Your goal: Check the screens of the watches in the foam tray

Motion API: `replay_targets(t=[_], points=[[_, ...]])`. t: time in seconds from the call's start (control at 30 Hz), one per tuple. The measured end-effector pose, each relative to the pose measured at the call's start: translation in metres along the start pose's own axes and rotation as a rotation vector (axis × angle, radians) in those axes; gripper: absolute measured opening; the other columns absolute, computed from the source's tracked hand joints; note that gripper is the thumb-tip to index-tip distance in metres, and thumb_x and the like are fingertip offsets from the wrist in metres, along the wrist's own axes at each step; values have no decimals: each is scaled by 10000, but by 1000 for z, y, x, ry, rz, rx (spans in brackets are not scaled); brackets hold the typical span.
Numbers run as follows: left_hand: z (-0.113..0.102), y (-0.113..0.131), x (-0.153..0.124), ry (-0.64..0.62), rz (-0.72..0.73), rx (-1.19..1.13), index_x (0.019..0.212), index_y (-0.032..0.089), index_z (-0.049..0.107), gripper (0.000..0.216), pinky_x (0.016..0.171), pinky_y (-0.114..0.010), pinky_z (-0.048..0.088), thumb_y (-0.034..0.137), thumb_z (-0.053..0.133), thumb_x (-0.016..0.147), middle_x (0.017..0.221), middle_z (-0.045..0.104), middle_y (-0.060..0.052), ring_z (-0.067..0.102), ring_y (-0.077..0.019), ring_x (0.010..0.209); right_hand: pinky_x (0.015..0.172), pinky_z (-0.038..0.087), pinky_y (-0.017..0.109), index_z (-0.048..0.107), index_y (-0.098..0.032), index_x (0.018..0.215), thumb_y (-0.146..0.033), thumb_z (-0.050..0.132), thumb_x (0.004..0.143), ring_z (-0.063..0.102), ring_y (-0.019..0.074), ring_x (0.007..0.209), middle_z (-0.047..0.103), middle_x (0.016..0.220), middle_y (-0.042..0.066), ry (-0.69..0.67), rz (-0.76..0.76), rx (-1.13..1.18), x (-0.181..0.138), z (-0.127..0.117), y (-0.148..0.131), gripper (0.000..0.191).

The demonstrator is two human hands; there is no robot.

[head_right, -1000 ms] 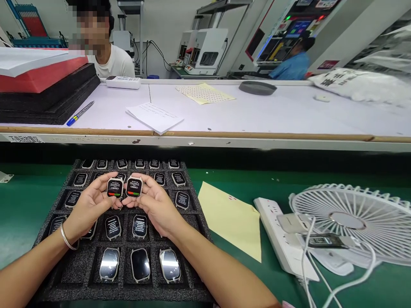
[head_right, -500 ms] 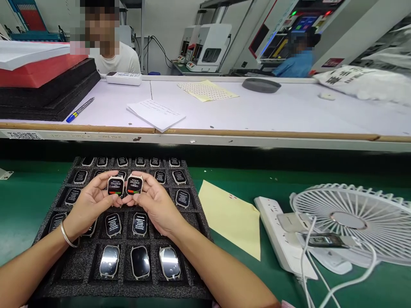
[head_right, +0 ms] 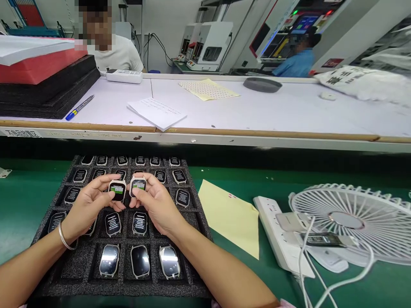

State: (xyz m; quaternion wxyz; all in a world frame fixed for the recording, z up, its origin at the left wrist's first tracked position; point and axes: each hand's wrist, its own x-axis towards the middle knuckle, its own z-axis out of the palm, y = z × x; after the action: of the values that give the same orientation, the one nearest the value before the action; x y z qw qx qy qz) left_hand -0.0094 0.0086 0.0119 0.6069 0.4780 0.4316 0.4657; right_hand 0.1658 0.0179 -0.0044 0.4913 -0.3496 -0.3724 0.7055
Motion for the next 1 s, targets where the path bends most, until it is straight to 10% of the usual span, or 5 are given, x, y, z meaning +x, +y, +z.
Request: replay_targets(t=[0.57,1.0], points=[[-5,-1,4,0,20,-27,1158,181,604,423,611,-280,580,183,619,735,952,679,-29,703,-146,620,664,472,276,580,-227,1075,-257,754,734,622,123,635,634,752,-26,-40,-23,11,2,3,-2,383],[8,127,40,-22,577,42,1206,195,558,558,673,-248,552,114,674,665,907,657,1,669,-104,663,602,490,306,547,-233,1034,-368,572,863,654,149,602,694,857,28,-326,-432,-186,43,54,-133,219]])
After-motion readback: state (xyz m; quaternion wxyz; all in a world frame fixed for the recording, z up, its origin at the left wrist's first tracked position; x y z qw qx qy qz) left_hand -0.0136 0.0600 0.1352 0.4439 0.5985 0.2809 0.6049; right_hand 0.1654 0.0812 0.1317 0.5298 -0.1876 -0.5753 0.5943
